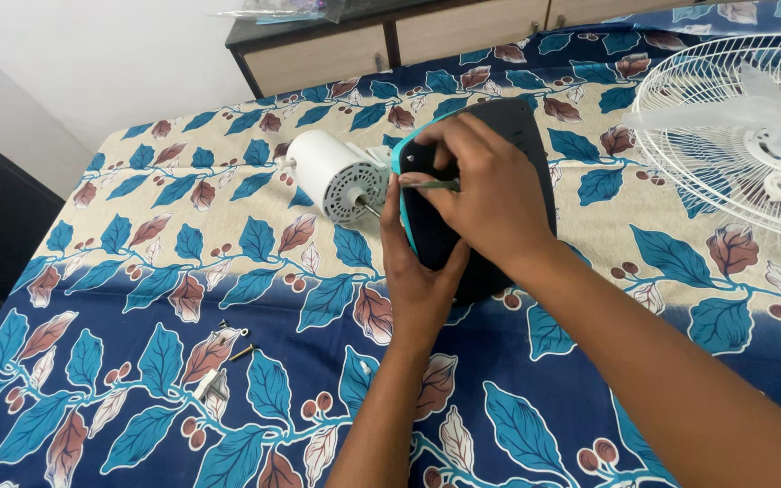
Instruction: The person uses a screwdriver to tighten screws on the back of a teal fan base. Then they attach the white motor housing to the base, aligning and securing it by hand.
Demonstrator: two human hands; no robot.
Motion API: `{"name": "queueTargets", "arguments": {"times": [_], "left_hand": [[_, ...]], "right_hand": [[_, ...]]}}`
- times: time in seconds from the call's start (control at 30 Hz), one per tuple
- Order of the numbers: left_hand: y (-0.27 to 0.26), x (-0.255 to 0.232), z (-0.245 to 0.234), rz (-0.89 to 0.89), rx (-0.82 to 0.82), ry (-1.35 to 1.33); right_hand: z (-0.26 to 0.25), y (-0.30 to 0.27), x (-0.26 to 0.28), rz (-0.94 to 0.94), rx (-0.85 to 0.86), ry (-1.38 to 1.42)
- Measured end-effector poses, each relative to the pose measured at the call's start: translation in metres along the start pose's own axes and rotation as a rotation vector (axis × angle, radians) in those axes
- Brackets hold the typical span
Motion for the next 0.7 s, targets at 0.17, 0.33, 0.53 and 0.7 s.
{"name": "queueTargets", "arguments": {"times": [0.17, 0.33, 0.53, 0.7], "left_hand": [[0.000, -0.001, -0.001, -0.038, 0.010, -0.025], [0.000, -0.006, -0.003, 0.027, -0.017, -0.007], [0.000, -0.006, -0.002, 0.037, -0.009, -0.005], [-0.001, -0.006, -0.002, 0.036, -0.008, 0.012]], "right_hand": [[-0.013, -0.013, -0.037, 0.476, 0.139, 0.066], [-0.031, -0.020, -0.031, 0.317, 0.160, 0.338], [-0.045, -0.021, -0.004, 0.061, 0.130, 0.201], [-0.043, -0.014, 0.008, 0.017, 0.138, 0.086]]}}
Point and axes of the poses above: each hand's wrist, its own y-axis towards the middle knuckle, its own z-axis out of the palm, x = y × z, the point moved 7 cm from there along y, towards the middle knuckle, and after that the axes turned 6 degrees about y, right-handed, at the moved point
